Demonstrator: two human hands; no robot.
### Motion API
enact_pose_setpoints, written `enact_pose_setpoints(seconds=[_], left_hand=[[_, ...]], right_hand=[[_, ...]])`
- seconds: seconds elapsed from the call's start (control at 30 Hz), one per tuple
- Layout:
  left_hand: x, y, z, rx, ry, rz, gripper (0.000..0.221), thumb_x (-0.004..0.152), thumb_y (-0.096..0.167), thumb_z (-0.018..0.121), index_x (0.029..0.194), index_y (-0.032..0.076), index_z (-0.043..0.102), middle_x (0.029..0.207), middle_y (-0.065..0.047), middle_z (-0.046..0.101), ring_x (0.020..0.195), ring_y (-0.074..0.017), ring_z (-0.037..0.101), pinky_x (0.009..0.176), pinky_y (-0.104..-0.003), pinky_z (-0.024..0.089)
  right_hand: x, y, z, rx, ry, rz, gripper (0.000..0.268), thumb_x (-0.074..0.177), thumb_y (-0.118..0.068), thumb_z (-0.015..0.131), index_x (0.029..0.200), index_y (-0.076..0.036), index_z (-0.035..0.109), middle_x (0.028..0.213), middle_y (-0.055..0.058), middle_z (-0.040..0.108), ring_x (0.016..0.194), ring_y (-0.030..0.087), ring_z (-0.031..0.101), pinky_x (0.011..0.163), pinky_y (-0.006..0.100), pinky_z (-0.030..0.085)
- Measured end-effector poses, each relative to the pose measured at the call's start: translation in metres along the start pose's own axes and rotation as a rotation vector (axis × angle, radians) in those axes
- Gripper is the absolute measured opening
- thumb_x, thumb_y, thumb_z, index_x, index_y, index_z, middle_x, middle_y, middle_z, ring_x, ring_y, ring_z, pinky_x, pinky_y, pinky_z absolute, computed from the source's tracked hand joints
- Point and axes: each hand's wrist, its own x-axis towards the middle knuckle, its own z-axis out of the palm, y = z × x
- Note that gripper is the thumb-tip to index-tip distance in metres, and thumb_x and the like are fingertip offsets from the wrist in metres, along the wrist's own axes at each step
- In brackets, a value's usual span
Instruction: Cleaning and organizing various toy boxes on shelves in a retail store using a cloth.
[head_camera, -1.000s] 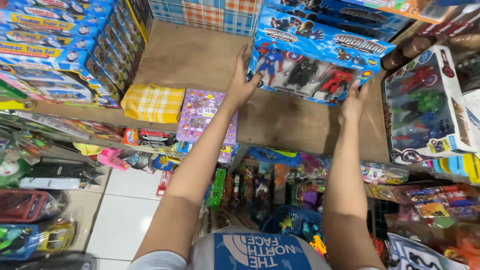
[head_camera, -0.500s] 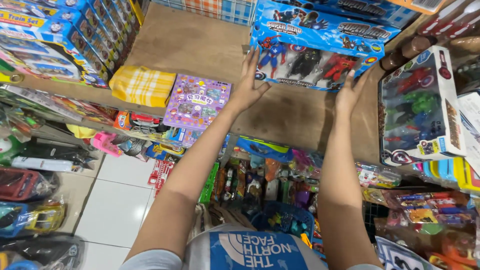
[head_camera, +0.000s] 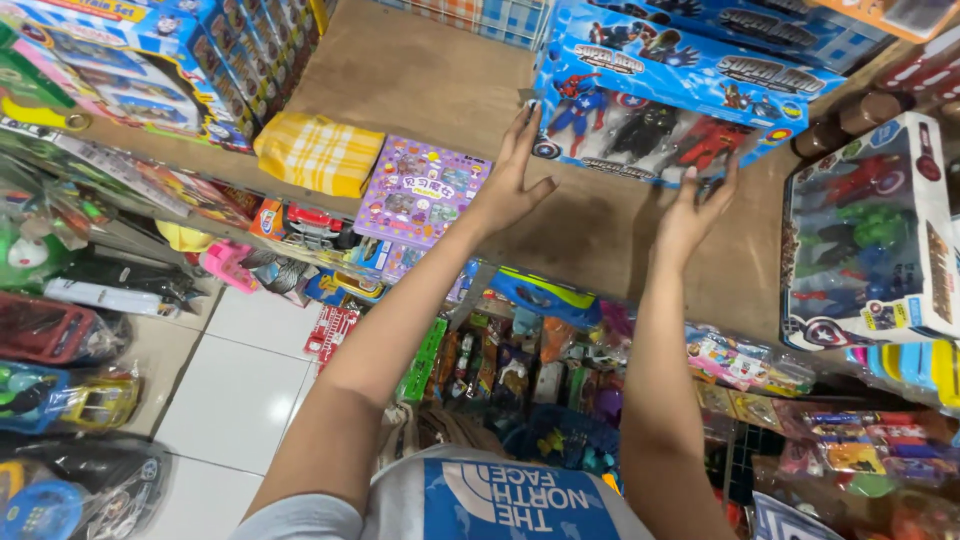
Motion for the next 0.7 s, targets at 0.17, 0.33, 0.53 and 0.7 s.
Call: enact_pose_setpoints(seconds=[0.17,0.33,0.53,0.7], left_hand=[[-0.037,0.048,-0.068,-0.112,-0.037,-0.117,0.092,0.093,0.011,0.073,0.167,0.026,0.020,0.171,-0.017,0.013,0.158,-0.0426,0.017,0.131,-0.056,0.021],[-0.083,0.054,-0.161,-0.048,0.065,-0.032,0.082,0.097,0.005,0.072,0.165,0.021,0.029,0.167,-0.019,0.025,0.156,-0.0447,0.025,0.128,-0.058,0.024],[-0.122,0.006,-0.292,0.047,0.107,0.011,0.056,0.099,0.004,0.069,0.151,0.016,0.053,0.151,-0.013,0.048,0.146,-0.0366,0.045,0.122,-0.051,0.035],[-0.139,-0.028,-0.363,0.030,-0.018,-0.040,0.039,0.099,0.004,0.067,0.136,0.015,0.066,0.134,-0.008,0.065,0.132,-0.0331,0.059,0.112,-0.048,0.045]], right_hand=[[-0.095,-0.075,0.039,0.301,-0.010,0.095,0.044,0.104,-0.001,0.065,0.145,-0.007,0.051,0.143,0.021,0.047,0.136,0.036,0.049,0.114,0.049,0.046],[-0.157,-0.161,0.091,0.378,-0.211,0.071,0.039,0.100,0.012,0.059,0.136,-0.004,0.057,0.131,0.013,0.049,0.122,0.028,0.064,0.106,0.042,0.049],[-0.221,-0.217,0.168,0.272,-0.327,0.146,0.027,0.098,0.004,0.067,0.122,-0.007,0.067,0.125,0.010,0.059,0.129,0.024,0.059,0.114,0.040,0.043],[-0.275,-0.222,0.225,0.031,-0.327,-0.023,0.026,0.094,-0.005,0.077,0.119,-0.013,0.072,0.124,0.011,0.065,0.131,0.034,0.057,0.112,0.046,0.039]])
